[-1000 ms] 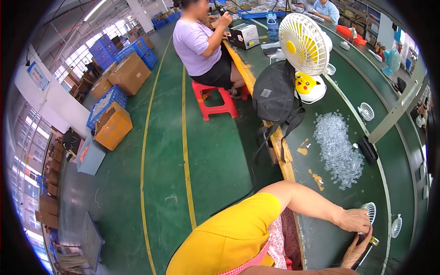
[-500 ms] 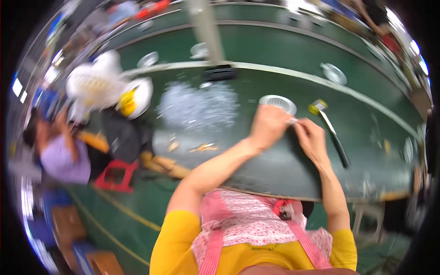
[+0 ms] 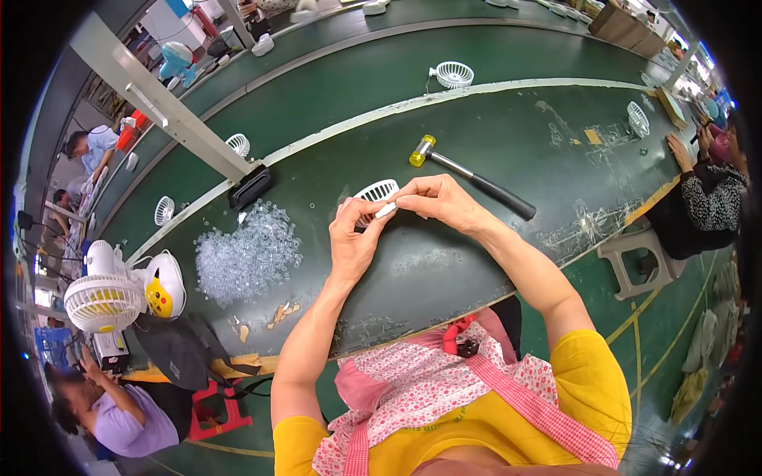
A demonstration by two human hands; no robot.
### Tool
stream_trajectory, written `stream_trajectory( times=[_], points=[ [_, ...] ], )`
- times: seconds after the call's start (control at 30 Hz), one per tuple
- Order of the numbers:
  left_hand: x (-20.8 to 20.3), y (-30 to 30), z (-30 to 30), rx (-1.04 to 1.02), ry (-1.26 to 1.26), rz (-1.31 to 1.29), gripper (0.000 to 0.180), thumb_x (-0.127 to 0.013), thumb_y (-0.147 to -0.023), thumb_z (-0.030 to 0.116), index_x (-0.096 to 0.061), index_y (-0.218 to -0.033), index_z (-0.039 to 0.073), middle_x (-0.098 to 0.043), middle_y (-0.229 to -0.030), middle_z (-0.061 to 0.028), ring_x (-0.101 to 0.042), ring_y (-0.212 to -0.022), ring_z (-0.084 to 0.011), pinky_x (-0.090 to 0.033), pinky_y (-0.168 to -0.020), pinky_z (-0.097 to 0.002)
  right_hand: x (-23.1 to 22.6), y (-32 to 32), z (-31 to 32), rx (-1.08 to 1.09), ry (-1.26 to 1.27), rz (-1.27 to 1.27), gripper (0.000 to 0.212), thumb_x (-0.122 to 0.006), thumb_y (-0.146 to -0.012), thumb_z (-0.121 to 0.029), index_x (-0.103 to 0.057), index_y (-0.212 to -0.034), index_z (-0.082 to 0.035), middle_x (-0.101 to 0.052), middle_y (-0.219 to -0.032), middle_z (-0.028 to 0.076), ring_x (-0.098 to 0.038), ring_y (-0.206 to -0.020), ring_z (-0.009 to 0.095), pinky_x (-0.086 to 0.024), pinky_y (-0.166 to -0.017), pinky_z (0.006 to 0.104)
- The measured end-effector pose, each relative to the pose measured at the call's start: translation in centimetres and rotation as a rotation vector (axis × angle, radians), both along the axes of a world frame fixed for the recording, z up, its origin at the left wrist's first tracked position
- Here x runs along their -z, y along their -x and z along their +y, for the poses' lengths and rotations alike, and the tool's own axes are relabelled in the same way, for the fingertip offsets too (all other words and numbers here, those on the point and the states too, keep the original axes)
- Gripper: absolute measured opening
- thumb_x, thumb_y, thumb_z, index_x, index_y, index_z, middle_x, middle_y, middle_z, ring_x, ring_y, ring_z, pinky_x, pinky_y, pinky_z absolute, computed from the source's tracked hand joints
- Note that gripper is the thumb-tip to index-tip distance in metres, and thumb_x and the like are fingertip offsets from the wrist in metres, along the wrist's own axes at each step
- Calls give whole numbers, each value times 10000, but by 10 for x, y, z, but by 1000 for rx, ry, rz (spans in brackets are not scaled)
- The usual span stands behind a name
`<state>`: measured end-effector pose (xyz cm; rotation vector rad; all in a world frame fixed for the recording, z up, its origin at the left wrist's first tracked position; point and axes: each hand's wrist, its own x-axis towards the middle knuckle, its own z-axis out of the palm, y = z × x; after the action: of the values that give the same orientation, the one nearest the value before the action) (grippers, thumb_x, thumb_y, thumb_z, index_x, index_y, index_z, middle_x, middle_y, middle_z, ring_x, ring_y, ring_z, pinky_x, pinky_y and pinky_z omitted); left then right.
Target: The person assembles portable fan covers on an assembly line by taking fan covers from a conveyor belt, fitting small components onto them by hand, tapping the joints with a hammer, and placing the assembled fan covers on the workbench.
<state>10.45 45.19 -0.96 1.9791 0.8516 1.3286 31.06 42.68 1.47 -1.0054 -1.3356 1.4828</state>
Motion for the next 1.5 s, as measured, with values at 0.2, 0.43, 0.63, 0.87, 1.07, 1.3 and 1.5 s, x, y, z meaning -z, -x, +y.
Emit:
stream_trajectory(
  times=[0.2,0.43,0.63,0.87,1.07,1.3,1.5],
  points=[
    [-8,6,-2,132,245,-89,148,-782,-826,34,-694,-945,35,-670,-857,2,-551,-737,-56,-446,-668,-236,-6,-4,3,-62,-4,-1,207,-683,-938,-202,-728,-1030,-23,-667,-844,2,-505,-709,45,-413,-638,226],
    [-12,-1,-1,67,271,-189,278,-725,-851,-9,-639,-1113,21,-646,-1165,-94,-598,-1066,-171,-471,-930,-297,-4,11,5,181,-173,-6,162,-682,-939,-137,-713,-1013,4,-697,-892,15,-607,-817,52,-492,-733,226],
    [2,-3,-6,-143,-439,509,408,-782,-796,157,-619,-1157,58,-591,-1219,-132,-520,-1192,-317,-394,-1004,-457,17,-4,21,470,-343,-624,218,-662,-921,-140,-688,-1059,27,-699,-839,121,-653,-707,181,-507,-662,315],
    [4,1,-6,-108,-477,589,430,-785,-788,181,-619,-1152,25,-594,-1231,-123,-534,-1165,-335,-417,-976,-474,0,-35,3,418,-711,-880,295,-679,-878,-132,-651,-1154,-32,-628,-1180,138,-559,-1129,338,-433,-981,418],
    [7,-5,-11,-135,-429,595,463,-795,-775,197,-622,-1177,47,-599,-1213,-111,-544,-1147,-332,-441,-953,-455,28,-74,-7,522,-472,-1378,295,-670,-891,-156,-631,-1170,-66,-597,-1131,118,-553,-1079,314,-458,-868,417],
    [7,4,-13,-159,-443,592,455,-794,-771,203,-627,-1157,31,-607,-1161,-121,-563,-1089,-324,-474,-897,-439,-42,-33,-28,653,-609,-734,252,-574,-965,-60,-625,-1208,-16,-622,-881,156,-618,-751,316,-487,-682,358],
    [3,1,-16,-135,-437,588,429,-772,-794,229,-635,-1142,20,-602,-1140,-125,-563,-1077,-321,-468,-914,-442,-5,-25,-36,337,-418,-869,269,-577,-979,-153,-628,-1216,-36,-684,-999,241,-664,-902,415,-534,-753,434]
  ],
)
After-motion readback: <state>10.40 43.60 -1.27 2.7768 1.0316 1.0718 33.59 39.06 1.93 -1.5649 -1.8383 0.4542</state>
